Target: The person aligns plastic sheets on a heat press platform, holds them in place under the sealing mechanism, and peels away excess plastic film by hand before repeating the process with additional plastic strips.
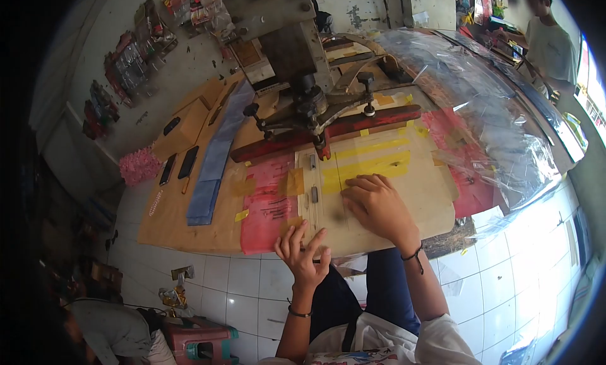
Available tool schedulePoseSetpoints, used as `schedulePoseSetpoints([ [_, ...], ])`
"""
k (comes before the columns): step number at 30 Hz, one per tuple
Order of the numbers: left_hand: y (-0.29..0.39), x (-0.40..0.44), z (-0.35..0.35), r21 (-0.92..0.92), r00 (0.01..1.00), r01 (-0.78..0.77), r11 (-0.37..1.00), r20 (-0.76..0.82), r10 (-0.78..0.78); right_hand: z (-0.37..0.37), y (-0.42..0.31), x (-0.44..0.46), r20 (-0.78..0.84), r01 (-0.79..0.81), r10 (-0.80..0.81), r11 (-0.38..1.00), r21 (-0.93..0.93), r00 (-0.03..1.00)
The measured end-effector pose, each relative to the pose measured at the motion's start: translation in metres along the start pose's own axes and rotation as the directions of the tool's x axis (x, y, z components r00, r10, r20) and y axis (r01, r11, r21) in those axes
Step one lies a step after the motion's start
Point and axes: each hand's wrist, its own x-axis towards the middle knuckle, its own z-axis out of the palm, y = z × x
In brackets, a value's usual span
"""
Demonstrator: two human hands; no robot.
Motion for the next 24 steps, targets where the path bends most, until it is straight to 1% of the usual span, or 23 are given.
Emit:
schedulePoseSetpoints([
  [4, 0.000, -0.001, -0.001, -0.008, 1.000, -0.013, 1.000, 0.005, 0.013, -0.006, -0.001, 0.004, 0.096, -0.034, 0.034, 0.999, 0.004, 0.995],
  [7, -0.003, 0.001, -0.001, -0.010, 1.000, -0.025, 1.000, -0.001, 0.025, -0.003, -0.003, 0.014, 0.168, -0.093, 0.107, 0.991, -0.092, 0.980],
  [10, -0.002, 0.000, -0.001, -0.027, 1.000, -0.022, 0.999, 0.013, 0.022, 0.018, 0.006, 0.027, 0.204, -0.079, 0.106, 0.987, -0.139, 0.973],
  [13, 0.000, 0.002, -0.003, -0.055, 1.000, -0.005, 0.998, 0.030, 0.007, 0.031, 0.006, 0.027, 0.181, -0.072, 0.113, 0.973, -0.220, 0.977],
  [19, 0.002, 0.004, -0.009, -0.078, 0.997, 0.028, 0.997, 0.078, -0.022, 0.027, 0.003, 0.024, 0.196, -0.122, 0.180, 0.953, -0.278, 0.964],
  [24, 0.003, 0.007, -0.015, -0.094, 0.994, 0.033, 0.995, 0.103, -0.024, 0.032, 0.010, 0.027, 0.156, -0.148, 0.205, 0.938, -0.314, 0.966],
])
